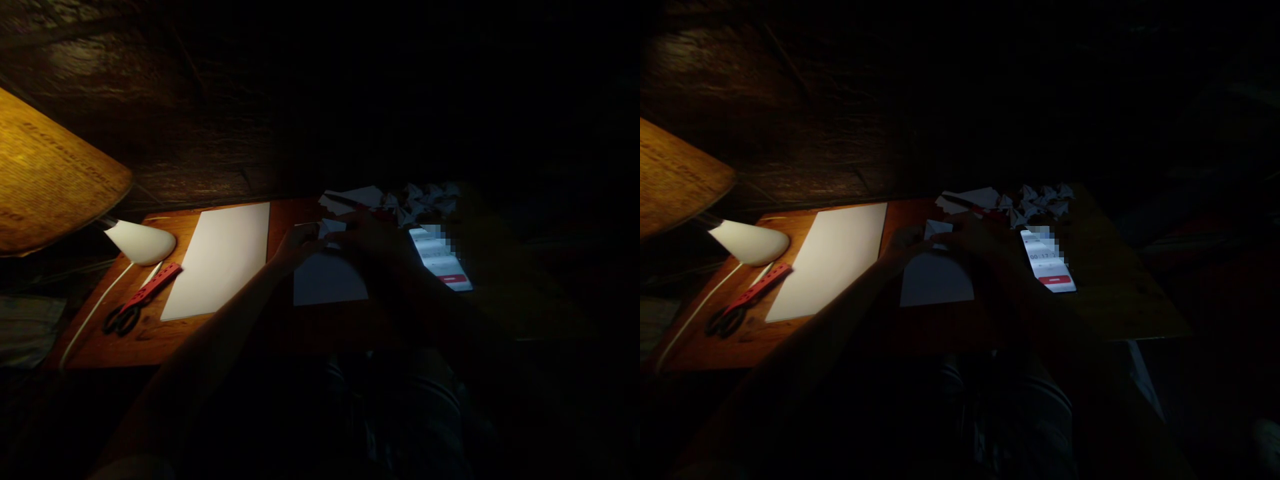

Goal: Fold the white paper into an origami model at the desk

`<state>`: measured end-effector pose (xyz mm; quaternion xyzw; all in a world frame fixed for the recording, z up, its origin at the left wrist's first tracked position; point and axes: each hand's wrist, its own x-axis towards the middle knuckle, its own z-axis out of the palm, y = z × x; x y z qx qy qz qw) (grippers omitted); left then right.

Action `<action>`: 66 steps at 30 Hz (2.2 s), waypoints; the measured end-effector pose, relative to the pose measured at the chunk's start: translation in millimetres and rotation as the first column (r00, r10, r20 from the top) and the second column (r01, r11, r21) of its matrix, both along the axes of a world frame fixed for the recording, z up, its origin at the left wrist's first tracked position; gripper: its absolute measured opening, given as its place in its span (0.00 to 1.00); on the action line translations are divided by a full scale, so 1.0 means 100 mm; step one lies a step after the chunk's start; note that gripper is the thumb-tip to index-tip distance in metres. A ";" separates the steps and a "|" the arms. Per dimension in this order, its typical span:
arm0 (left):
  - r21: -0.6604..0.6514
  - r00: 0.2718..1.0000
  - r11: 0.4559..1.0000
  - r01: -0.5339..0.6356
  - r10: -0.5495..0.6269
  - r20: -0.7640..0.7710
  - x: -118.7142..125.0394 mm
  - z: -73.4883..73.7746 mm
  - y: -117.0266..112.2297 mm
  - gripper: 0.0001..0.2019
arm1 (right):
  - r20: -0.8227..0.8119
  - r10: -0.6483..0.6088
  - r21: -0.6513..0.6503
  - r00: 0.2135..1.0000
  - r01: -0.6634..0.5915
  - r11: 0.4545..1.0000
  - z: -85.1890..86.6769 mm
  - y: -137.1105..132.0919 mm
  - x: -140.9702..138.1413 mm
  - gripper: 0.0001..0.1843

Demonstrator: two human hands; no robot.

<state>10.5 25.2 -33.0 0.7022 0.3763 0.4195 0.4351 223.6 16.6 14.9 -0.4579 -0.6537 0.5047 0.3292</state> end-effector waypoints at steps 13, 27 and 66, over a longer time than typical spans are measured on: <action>-0.095 0.996 0.994 -0.057 0.063 0.068 -0.03 -0.05 0.03 0.16 | 0.038 -0.045 0.052 0.998 0.043 0.998 0.00 0.00 0.00 0.12; -0.007 0.999 1.000 0.002 -0.002 0.051 -0.05 -0.02 0.01 0.20 | 0.179 0.024 0.132 0.984 -0.048 0.990 -0.08 0.07 0.04 0.10; 0.307 0.774 0.922 0.236 0.012 -0.633 -0.26 -0.03 0.14 0.13 | 0.615 0.098 0.340 0.782 -0.376 0.862 -0.09 0.09 0.03 0.09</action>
